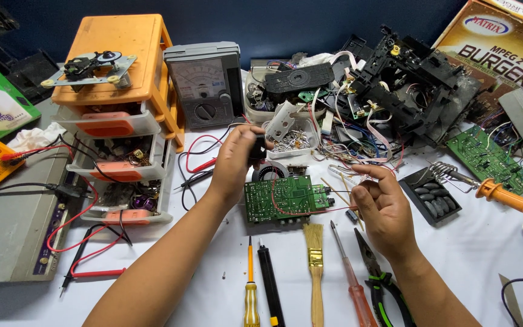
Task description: Cleaning a circuit board with a brush and performing soldering repairs on an electronics workstation.
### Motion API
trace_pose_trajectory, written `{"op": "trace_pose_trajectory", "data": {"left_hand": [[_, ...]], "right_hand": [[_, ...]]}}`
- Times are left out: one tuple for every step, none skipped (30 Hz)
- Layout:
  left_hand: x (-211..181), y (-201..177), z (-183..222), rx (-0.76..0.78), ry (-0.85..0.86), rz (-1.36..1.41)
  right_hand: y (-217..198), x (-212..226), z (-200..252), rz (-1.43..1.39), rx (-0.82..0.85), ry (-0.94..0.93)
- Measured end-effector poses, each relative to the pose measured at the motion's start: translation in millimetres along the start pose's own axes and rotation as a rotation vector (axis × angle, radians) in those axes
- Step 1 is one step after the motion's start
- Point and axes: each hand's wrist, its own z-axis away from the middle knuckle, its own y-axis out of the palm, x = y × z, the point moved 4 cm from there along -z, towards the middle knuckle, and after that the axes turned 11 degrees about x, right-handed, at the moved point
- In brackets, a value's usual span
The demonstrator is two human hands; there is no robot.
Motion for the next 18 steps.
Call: {"op": "trace_pose_trajectory", "data": {"left_hand": [[2.4,-1.7,-1.3,-0.001,0.000,0.000],[5.1,-4.0,-2.7,-0.011,-0.003,0.040],[7.7,-6.3,-4.0,-0.021,-0.006,0.079],[6.3,-5.7,-3.1,-0.022,-0.006,0.079],[5.1,-5.5,-2.2,-0.032,-0.009,0.080],[3.8,-5.3,-1.5,-0.042,-0.013,0.082],[3.0,-4.3,-1.4,-0.042,-0.012,0.082],[2.6,-3.4,-1.3,-0.047,-0.022,0.069],[2.1,-2.5,-1.1,-0.051,-0.032,0.056],[0.6,-2.0,0.1,-0.052,-0.032,0.056],[-1.9,-0.9,1.1,-0.038,-0.022,-0.018],[-4.4,0.3,2.1,-0.023,-0.012,-0.091],[-3.1,-0.3,1.1,-0.024,-0.012,-0.091],[-1.7,-0.9,0.2,-0.025,-0.001,-0.037],[-0.5,-1.5,-0.8,-0.025,0.009,0.017],[0.1,-3.2,-1.3,-0.026,0.011,0.017],[0.4,-4.7,-1.8,-0.021,0.022,0.026],[0.7,-6.4,-2.2,-0.016,0.033,0.034]], "right_hand": [[0.0,0.7,0.5,0.000,0.001,0.001],[-0.1,0.9,0.8,-0.006,-0.007,0.013],[-0.2,1.1,1.2,-0.012,-0.014,0.025],[-0.1,0.8,1.4,-0.012,-0.013,0.024],[-0.2,0.4,1.6,-0.012,-0.018,0.028],[-0.4,0.0,1.7,-0.010,-0.024,0.032],[-0.3,0.2,1.7,-0.010,-0.024,0.032],[-0.2,0.2,1.8,-0.010,-0.023,0.033],[-0.1,0.3,1.8,-0.010,-0.023,0.035],[-0.1,0.3,1.7,-0.010,-0.022,0.035],[0.0,0.1,1.7,-0.005,-0.019,0.038],[0.1,0.0,1.4,0.001,-0.015,0.040],[0.5,0.9,1.2,0.001,-0.013,0.039],[0.8,2.0,0.9,0.003,-0.012,0.035],[1.1,3.2,0.6,0.004,-0.011,0.030],[1.1,3.3,1.1,0.005,-0.010,0.029],[0.9,3.1,1.6,0.004,-0.010,0.035],[1.1,2.6,2.1,0.003,-0.010,0.041]]}}
